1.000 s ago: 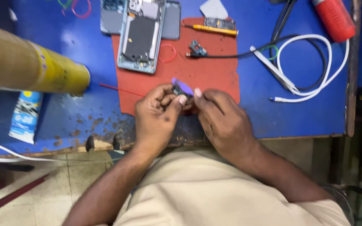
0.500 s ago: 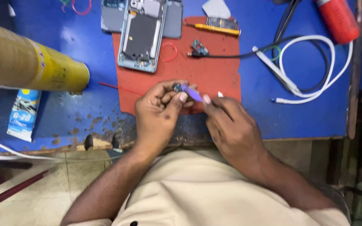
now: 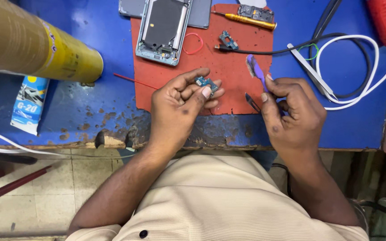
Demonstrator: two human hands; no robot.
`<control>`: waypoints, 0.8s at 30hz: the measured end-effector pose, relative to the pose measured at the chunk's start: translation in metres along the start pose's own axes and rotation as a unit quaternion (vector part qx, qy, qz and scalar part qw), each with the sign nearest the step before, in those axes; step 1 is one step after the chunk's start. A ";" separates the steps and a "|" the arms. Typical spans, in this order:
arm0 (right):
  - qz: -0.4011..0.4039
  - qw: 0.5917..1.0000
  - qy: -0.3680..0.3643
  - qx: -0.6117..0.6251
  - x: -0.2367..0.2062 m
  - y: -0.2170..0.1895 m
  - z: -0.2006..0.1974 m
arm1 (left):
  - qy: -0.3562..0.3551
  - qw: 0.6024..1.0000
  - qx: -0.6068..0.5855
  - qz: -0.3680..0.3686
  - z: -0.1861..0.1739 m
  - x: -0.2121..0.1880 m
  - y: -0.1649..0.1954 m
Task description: The person cleans a small electronic component with a brush, then uses tweezers to place it into a disassembled smartphone chassis. The person then connects a ribbon cable to the motherboard and secures the component with a metal bracket.
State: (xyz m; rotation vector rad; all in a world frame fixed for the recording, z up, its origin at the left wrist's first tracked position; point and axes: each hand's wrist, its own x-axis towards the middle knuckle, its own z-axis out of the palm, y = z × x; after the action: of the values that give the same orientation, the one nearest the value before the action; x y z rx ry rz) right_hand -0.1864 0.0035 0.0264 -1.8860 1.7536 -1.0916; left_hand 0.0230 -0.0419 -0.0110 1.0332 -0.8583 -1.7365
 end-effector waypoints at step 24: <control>-0.079 0.975 -0.070 -0.194 0.007 0.028 -0.029 | -0.043 0.999 -0.001 0.030 -0.006 -0.007 0.000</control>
State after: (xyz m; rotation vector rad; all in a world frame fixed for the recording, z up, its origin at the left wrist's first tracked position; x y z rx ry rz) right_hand -0.2268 -0.0007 0.0271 -2.3027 1.8638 -0.6759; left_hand 0.0299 -0.0361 -0.0116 0.9268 -0.9318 -1.7411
